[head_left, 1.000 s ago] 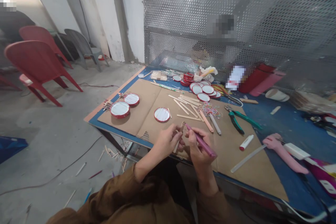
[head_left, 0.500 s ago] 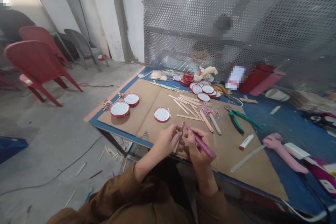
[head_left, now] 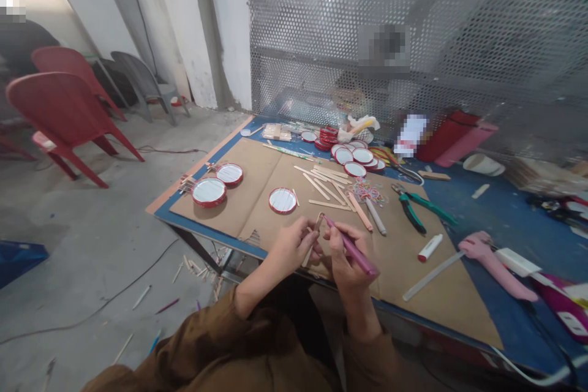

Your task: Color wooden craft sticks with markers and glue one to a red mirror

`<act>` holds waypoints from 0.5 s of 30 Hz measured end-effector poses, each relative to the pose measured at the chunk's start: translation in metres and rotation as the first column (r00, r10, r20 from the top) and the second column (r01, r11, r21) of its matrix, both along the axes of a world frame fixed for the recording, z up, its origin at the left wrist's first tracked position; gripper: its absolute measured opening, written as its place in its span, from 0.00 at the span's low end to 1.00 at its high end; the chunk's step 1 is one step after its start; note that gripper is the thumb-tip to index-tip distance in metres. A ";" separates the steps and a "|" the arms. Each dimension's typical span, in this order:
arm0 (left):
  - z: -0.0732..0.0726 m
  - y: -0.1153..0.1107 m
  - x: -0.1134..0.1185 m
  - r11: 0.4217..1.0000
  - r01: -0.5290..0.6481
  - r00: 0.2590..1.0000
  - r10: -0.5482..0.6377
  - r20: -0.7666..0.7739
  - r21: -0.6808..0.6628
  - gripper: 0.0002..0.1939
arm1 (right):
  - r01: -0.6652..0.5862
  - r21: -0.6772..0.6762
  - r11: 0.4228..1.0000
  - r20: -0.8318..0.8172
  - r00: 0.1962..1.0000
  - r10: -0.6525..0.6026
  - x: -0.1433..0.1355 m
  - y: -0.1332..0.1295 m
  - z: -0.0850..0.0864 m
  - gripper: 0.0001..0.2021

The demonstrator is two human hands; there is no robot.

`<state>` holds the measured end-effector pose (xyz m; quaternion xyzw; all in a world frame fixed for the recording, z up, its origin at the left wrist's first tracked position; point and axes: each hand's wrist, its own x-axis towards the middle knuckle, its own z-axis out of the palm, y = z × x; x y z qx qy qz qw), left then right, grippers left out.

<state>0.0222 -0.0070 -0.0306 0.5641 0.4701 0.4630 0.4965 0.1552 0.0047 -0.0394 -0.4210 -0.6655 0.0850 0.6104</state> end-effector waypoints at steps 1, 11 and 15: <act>0.001 0.000 0.000 1.000 -0.002 1.000 0.002 -0.005 0.006 0.08 | 0.003 0.005 1.000 0.000 1.000 -0.003 0.000 0.000 0.000 0.05; 0.003 0.000 -0.001 1.000 -0.001 1.000 0.001 -0.028 0.006 0.08 | 0.021 0.038 0.999 0.043 0.999 -0.022 -0.002 -0.001 0.008 0.05; 0.002 0.001 0.000 1.000 -0.005 1.000 0.005 -0.021 0.006 0.08 | 0.028 0.048 0.998 0.036 0.999 -0.030 -0.001 0.000 0.005 0.04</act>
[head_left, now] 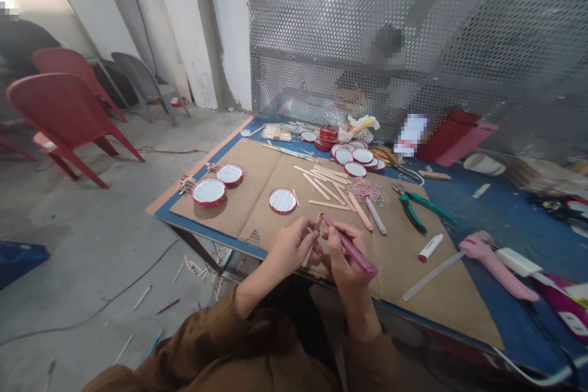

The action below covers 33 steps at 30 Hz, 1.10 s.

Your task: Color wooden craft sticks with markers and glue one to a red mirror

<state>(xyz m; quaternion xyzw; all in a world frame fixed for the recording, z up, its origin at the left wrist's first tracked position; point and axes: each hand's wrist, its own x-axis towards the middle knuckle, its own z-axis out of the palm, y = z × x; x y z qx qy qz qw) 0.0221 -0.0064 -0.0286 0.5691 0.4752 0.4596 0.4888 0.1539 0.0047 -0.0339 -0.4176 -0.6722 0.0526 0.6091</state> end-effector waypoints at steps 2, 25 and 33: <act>0.000 0.000 0.000 1.000 0.000 1.000 0.000 0.011 0.004 0.08 | -0.012 -0.030 0.999 -0.027 1.000 0.011 0.001 0.001 -0.003 0.05; 0.001 -0.001 0.000 1.000 -0.011 0.999 0.011 -0.030 0.027 0.07 | -0.015 -0.010 1.000 0.005 1.000 0.015 0.000 -0.001 0.000 0.05; -0.002 -0.001 0.000 1.000 -0.009 1.000 0.010 0.022 -0.012 0.08 | -0.007 -0.042 0.999 -0.024 1.000 0.006 0.001 -0.001 -0.004 0.05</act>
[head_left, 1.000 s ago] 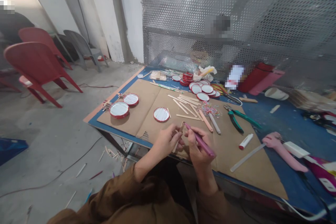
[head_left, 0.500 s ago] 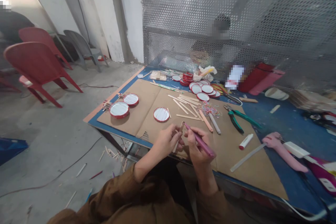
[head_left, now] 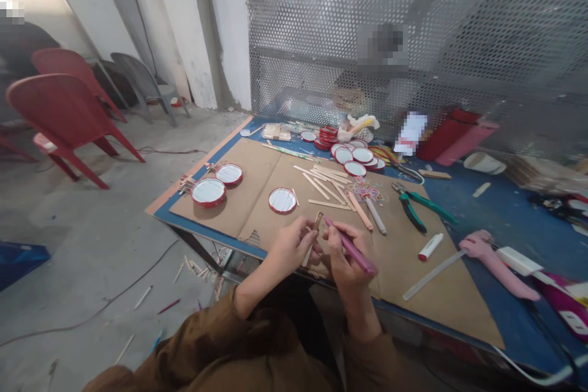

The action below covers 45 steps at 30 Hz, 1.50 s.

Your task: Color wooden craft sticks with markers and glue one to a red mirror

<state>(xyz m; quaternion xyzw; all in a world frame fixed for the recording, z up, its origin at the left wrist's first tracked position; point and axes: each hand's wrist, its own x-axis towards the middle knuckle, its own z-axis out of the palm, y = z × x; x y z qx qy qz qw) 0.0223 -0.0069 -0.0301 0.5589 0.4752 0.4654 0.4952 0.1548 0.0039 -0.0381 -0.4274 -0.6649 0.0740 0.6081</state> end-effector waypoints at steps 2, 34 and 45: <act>-0.001 0.000 0.000 1.000 -0.001 1.000 0.001 0.009 0.002 0.08 | 0.009 0.005 1.000 -0.010 1.000 -0.009 0.000 0.000 -0.001 0.05; 0.004 -0.001 -0.001 1.000 -0.002 1.000 0.002 -0.026 0.000 0.08 | -0.014 0.070 0.997 0.061 0.998 0.010 0.000 0.001 0.005 0.05; 0.001 -0.001 -0.001 1.000 -0.001 1.000 0.001 -0.010 0.006 0.09 | 0.017 0.005 1.000 -0.043 0.999 -0.016 0.000 0.001 -0.007 0.04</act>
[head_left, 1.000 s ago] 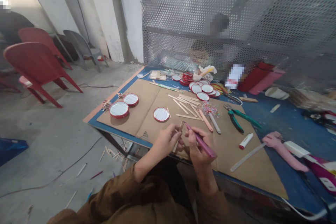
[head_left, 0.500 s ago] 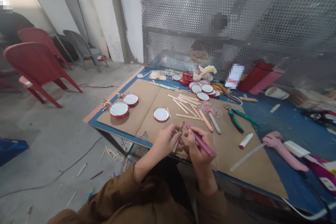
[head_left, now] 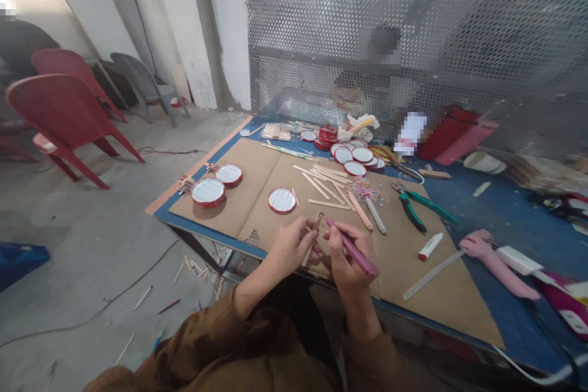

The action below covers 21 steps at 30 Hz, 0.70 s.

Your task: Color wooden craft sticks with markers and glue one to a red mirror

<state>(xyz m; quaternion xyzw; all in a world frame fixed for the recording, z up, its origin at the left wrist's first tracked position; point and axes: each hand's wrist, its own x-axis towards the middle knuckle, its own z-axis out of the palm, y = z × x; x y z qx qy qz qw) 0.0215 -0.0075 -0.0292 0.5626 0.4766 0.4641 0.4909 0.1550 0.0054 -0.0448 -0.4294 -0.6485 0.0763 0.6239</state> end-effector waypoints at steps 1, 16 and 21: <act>0.000 0.000 0.000 1.000 -0.001 1.000 0.001 0.004 -0.004 0.09 | -0.002 -0.016 1.000 -0.019 1.000 0.002 0.000 0.000 -0.002 0.05; 0.001 0.000 0.000 1.000 0.002 1.000 -0.002 0.020 -0.010 0.09 | 0.003 0.018 1.000 0.022 1.000 -0.003 -0.001 -0.001 0.005 0.04; 0.002 0.000 0.000 1.000 -0.002 1.000 0.002 0.013 0.019 0.09 | -0.030 0.027 0.999 0.053 0.998 0.028 -0.001 -0.002 0.007 0.05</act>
